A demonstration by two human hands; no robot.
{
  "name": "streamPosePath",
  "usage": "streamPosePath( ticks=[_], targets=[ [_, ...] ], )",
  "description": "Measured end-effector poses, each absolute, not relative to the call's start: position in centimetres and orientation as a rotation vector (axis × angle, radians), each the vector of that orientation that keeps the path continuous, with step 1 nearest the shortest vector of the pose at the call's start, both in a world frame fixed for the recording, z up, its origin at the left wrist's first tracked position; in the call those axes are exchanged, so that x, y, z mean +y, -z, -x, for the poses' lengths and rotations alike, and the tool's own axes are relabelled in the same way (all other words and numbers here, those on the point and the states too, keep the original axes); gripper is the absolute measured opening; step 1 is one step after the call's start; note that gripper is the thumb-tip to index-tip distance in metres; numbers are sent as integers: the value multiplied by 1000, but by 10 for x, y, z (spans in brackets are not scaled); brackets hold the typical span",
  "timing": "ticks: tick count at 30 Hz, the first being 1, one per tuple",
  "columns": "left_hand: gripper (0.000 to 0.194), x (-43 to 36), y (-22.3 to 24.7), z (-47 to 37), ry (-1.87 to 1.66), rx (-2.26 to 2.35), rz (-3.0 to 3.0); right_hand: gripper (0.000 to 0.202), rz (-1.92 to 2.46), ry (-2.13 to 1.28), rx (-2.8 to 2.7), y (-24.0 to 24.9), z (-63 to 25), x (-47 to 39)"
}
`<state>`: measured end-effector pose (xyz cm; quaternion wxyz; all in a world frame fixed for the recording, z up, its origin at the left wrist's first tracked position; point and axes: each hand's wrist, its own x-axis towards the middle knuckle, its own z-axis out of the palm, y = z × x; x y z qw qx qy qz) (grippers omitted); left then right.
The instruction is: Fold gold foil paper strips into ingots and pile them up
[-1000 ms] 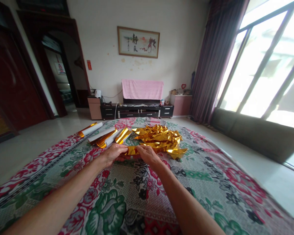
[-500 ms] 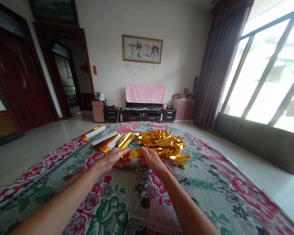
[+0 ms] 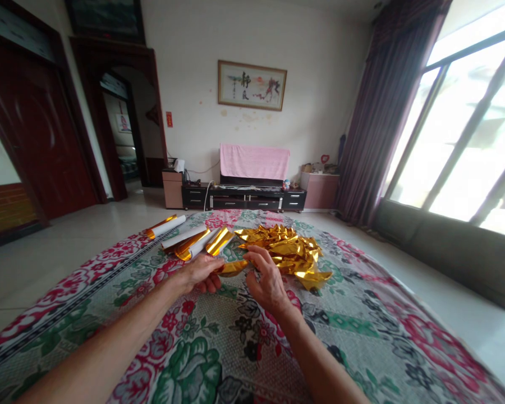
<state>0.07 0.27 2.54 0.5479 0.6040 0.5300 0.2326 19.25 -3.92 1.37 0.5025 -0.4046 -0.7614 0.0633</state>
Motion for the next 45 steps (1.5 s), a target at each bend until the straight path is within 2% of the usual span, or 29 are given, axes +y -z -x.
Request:
streamPosePath(
  ticks=[7,12,14,19,26,30,37,45],
  targets=[
    [42,0,-25,-2,-506,1248,-1465,18,969,-31,-1950,-7,-194,-40],
    [63,2,-27,3,-596,1396,-1561,16,958,-98,-1906,-5,-196,-37],
    [65,5,-26,6,-714,1464,-1695,15,979,-103,-1892,-4,-198,-36],
    [47,7,-25,9,-1095,1237,-2013,15,1007,-90,-1900,-6,-203,-35],
    [14,9,-15,2,-1021,1025,-2280,18,1110,-105,-1926,-9,-207,-38],
    [14,12,-8,1,-1024,1015,-2299,20,1094,-129,-1891,-18,-208,-41],
    [15,1,-11,-13,-1040,996,-2343,24,1252,-54,-1394,-41,-232,-36],
    [14,-3,-10,-52,-916,1005,-2470,22,1367,117,-1913,-32,-224,-43]
  ],
)
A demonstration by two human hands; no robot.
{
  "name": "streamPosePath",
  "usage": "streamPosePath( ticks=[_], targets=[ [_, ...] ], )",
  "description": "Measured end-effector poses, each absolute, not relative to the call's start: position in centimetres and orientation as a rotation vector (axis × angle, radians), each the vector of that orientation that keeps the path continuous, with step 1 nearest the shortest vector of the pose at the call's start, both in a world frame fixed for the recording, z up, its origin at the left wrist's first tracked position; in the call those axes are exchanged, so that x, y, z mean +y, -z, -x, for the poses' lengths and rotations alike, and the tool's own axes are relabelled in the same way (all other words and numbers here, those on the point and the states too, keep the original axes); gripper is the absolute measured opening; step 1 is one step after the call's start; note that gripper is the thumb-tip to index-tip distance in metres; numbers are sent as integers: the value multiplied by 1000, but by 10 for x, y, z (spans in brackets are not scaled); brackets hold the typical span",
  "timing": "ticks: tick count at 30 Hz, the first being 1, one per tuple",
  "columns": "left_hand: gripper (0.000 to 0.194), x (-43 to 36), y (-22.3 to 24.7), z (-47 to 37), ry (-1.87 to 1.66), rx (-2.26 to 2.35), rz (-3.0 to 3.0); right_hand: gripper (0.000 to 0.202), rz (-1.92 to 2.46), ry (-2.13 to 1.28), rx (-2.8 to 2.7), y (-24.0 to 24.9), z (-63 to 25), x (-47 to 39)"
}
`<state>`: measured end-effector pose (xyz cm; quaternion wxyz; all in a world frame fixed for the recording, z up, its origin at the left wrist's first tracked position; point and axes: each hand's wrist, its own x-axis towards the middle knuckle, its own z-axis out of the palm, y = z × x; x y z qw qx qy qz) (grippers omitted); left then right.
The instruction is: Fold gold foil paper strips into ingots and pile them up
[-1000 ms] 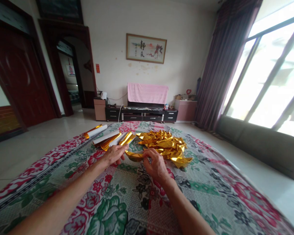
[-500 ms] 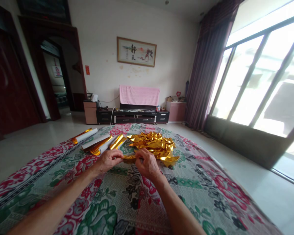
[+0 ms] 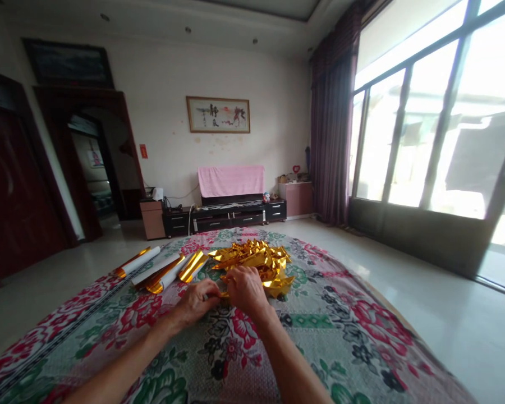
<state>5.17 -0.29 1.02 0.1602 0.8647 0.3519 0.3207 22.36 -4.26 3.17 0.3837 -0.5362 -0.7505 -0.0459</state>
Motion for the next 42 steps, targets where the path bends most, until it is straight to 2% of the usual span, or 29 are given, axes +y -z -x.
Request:
streamPosePath(
  ticks=[14,42],
  targets=[
    [13,1,4,-84,-940,1081,-2340,21,1630,146,-2055,-34,-224,-44],
    [18,-1,14,-96,-1121,1174,-2300,18,1614,129,-2037,-39,-221,-47]
  ],
)
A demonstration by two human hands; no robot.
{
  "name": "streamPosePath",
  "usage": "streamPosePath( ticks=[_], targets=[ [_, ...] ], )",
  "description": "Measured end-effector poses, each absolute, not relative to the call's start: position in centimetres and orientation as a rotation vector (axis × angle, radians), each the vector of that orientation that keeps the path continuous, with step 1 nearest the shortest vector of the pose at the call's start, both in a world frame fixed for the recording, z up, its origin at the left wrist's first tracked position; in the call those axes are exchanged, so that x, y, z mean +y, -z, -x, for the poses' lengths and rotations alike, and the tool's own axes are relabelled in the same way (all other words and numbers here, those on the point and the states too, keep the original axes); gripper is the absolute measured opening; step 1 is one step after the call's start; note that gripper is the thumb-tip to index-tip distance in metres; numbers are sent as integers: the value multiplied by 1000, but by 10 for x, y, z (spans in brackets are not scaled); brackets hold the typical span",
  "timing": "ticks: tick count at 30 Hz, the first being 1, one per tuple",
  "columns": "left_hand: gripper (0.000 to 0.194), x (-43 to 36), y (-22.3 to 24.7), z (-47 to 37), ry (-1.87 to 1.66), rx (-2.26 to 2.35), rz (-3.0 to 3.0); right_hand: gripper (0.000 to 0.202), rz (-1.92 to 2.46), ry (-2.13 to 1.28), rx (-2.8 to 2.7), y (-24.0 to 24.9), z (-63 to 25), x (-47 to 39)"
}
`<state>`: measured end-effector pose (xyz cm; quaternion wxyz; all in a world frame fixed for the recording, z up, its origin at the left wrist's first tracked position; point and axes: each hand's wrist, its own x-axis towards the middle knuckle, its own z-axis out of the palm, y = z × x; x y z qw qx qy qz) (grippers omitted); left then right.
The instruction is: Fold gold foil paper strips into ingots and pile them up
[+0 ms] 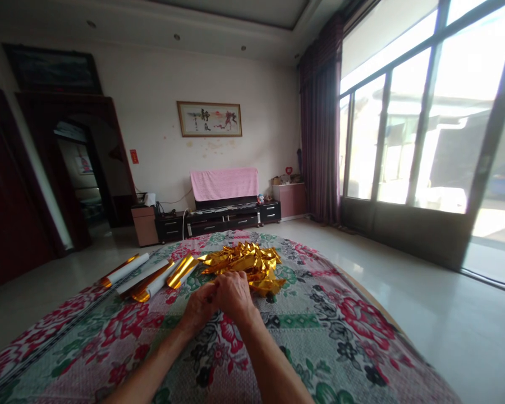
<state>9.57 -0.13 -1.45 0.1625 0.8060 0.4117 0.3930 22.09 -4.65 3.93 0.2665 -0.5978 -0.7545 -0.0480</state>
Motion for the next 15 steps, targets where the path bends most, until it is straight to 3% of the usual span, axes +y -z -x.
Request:
streamPosePath(
  ticks=[8,15],
  targets=[
    [23,3,1,-70,-1377,1199,-2243,22,1379,180,-1964,-37,-202,-52],
    [25,28,-5,13,-1523,1910,-2105,32,1174,59,-2242,-26,-153,-50]
  ],
)
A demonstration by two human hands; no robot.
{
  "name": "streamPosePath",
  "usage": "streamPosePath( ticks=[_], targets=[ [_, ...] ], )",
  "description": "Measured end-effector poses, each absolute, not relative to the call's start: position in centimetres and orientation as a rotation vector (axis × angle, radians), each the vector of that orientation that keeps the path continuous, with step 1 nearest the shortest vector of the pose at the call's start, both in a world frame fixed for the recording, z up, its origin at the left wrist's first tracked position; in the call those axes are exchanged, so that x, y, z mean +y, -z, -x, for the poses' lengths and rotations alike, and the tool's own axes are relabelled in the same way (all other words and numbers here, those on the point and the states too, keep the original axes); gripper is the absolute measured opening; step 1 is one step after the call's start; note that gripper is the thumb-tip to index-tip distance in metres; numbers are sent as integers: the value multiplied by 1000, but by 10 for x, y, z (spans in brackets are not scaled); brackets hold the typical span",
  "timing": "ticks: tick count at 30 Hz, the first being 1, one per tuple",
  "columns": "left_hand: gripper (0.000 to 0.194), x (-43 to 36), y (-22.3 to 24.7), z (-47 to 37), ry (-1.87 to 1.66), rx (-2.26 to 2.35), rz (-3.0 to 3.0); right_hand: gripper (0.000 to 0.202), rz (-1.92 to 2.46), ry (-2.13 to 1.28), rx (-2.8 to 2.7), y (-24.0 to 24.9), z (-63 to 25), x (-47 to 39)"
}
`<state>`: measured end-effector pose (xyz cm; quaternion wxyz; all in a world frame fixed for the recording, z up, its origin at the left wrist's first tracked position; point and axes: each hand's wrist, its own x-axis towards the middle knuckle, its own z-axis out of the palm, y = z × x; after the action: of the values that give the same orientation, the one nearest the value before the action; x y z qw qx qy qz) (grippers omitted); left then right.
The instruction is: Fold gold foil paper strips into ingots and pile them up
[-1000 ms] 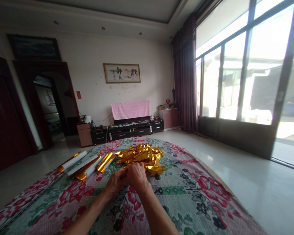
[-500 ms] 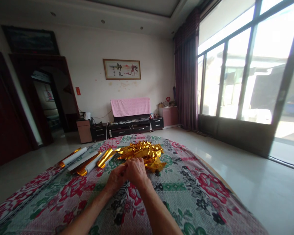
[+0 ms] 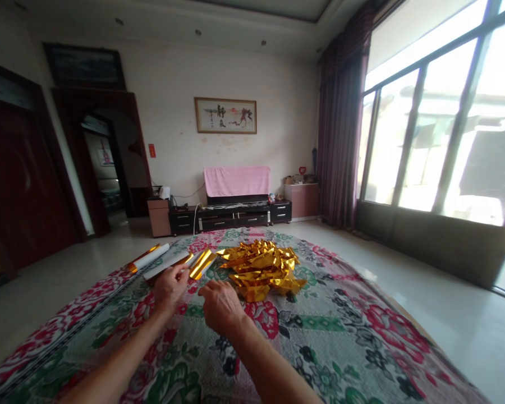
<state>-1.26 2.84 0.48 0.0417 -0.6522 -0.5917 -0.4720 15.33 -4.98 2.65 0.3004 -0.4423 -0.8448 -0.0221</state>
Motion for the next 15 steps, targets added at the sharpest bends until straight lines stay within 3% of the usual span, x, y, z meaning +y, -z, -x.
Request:
streamPosePath(
  ticks=[9,15],
  targets=[
    [30,42,-8,-4,667,-1866,2225,22,1345,-60,-2029,14,-131,-23],
    [35,53,-6,-19,549,-2112,2159,25,1280,-110,-1905,27,-133,-20]
  ],
)
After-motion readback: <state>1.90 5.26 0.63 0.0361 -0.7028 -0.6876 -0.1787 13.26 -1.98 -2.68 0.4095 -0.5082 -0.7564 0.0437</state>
